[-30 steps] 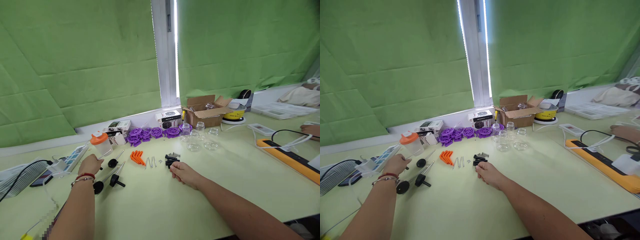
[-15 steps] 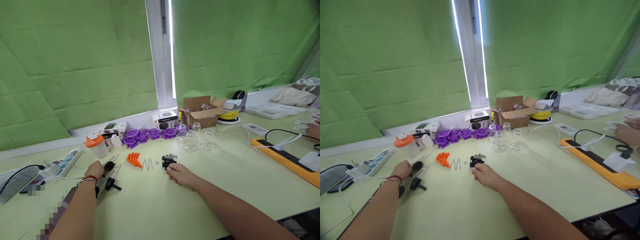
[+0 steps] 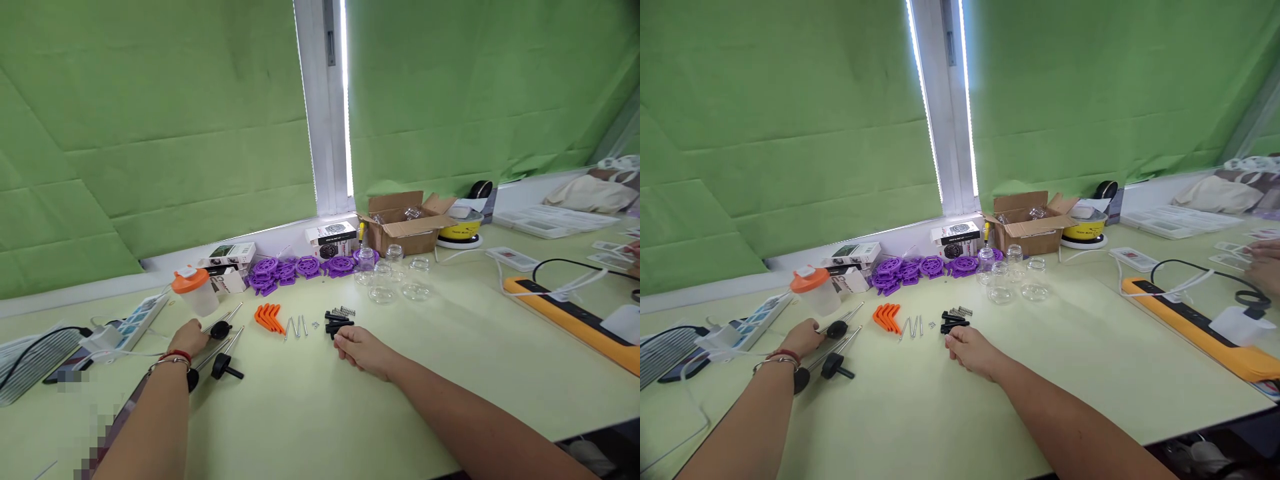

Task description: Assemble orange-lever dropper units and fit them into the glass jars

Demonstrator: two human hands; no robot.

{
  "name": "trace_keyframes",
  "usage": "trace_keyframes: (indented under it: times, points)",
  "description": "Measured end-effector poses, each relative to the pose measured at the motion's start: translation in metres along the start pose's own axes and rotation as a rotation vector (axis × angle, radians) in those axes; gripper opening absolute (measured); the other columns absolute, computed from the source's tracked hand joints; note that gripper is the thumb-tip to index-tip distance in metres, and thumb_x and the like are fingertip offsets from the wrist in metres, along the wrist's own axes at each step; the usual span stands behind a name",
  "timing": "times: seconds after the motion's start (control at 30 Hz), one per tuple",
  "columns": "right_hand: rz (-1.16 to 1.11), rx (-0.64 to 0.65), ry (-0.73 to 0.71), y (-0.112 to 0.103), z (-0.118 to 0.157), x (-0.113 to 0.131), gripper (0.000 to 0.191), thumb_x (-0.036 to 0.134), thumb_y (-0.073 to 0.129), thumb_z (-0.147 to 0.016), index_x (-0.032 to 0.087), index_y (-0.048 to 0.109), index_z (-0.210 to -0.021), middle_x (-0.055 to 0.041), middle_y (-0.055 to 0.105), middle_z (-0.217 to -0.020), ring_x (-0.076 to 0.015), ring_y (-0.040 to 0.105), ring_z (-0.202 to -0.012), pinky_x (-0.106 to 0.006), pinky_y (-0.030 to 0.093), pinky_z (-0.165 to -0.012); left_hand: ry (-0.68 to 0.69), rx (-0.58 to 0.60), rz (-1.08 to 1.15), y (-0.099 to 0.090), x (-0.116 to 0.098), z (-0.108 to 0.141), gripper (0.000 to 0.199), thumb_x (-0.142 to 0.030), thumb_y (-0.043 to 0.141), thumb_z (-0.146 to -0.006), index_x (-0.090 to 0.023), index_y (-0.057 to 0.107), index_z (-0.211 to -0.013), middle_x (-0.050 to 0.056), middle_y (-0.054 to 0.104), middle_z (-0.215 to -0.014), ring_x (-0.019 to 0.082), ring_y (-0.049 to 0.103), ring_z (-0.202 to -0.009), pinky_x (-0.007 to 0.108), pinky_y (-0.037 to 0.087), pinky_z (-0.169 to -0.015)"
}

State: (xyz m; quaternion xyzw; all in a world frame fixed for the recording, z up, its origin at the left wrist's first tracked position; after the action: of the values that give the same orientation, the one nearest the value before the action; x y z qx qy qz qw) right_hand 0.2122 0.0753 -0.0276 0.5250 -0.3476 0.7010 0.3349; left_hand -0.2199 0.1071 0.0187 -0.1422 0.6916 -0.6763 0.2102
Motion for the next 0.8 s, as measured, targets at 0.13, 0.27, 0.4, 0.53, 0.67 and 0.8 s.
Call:
trace_keyframes:
  times: [0.13, 0.27, 0.4, 0.53, 0.67, 0.8]
  points:
    - [0.003, 0.000, -0.002, 0.000, 0.001, 0.001, 0.027, 0.045, 0.045, -0.087, 0.019, 0.048, -0.080, 0.0008, 0.053, -0.072, -0.0065, 0.037, -0.049, -0.019, 0.029, -0.043, -0.006, -0.012, 0.011, -0.008, -0.003, 0.006, 0.030, -0.027, 0.057, -0.060, -0.016, 0.062, -0.088, 0.016, 0.069, -0.090, 0.032, 0.065, -0.088, 0.033, 0.048, -0.067]
    - [0.013, -0.008, 0.020, 0.001, 0.004, 0.005, 0.026, 0.044, 0.047, -0.086, 0.019, 0.048, -0.078, 0.0013, 0.052, -0.071, -0.0065, 0.036, -0.049, -0.019, 0.028, -0.042, -0.005, -0.046, 0.017, -0.023, -0.011, 0.018, 0.043, -0.021, 0.057, -0.060, -0.012, 0.059, -0.101, 0.019, 0.067, -0.101, 0.033, 0.064, -0.091, 0.036, 0.048, -0.069]
    - [0.016, -0.004, 0.014, 0.001, 0.003, 0.005, 0.025, 0.042, 0.046, -0.087, 0.019, 0.047, -0.078, 0.0016, 0.052, -0.070, -0.0063, 0.035, -0.048, -0.019, 0.028, -0.042, 0.037, -0.148, 0.012, -0.040, -0.036, 0.039, 0.053, -0.018, 0.053, -0.065, -0.007, 0.051, -0.117, 0.026, 0.056, -0.119, 0.040, 0.056, -0.106, 0.046, 0.045, -0.080]
    - [0.027, 0.002, 0.004, 0.000, 0.000, 0.001, 0.025, 0.042, 0.045, -0.087, 0.019, 0.047, -0.078, 0.0013, 0.052, -0.071, -0.0060, 0.036, -0.048, -0.019, 0.028, -0.042, 0.265, -0.179, 0.056, -0.036, -0.089, 0.069, 0.044, -0.027, 0.045, -0.080, -0.010, 0.047, -0.121, 0.016, 0.053, -0.125, 0.026, 0.053, -0.112, 0.033, 0.041, -0.092]
    - [0.031, -0.003, 0.002, 0.000, 0.001, 0.002, 0.025, 0.041, 0.045, -0.088, 0.019, 0.046, -0.077, 0.0010, 0.053, -0.072, -0.0058, 0.037, -0.048, -0.018, 0.028, -0.041, 0.445, -0.130, 0.051, -0.012, -0.140, 0.089, 0.025, -0.029, 0.048, -0.081, -0.019, 0.060, -0.101, 0.007, 0.061, -0.113, 0.020, 0.057, -0.103, 0.027, 0.041, -0.088]
    - [0.042, -0.015, 0.009, 0.001, 0.002, 0.004, 0.024, 0.038, 0.044, -0.088, 0.018, 0.045, -0.076, 0.0013, 0.052, -0.070, -0.0057, 0.036, -0.048, -0.018, 0.028, -0.041, 0.366, -0.135, 0.003, 0.006, -0.162, 0.084, 0.021, -0.030, 0.048, -0.081, -0.017, 0.063, -0.084, 0.012, 0.063, -0.099, 0.024, 0.059, -0.090, 0.032, 0.043, -0.076]
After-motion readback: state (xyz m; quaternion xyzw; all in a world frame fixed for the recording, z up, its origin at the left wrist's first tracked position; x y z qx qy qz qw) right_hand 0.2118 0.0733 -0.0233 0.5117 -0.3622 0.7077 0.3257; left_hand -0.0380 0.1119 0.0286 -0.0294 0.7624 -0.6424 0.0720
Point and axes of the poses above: each hand's wrist, its own z-axis away from the middle knuckle, its own y-axis out of the palm, x = y × z, the point moved 3 cm from there along -z, towards the middle knuckle
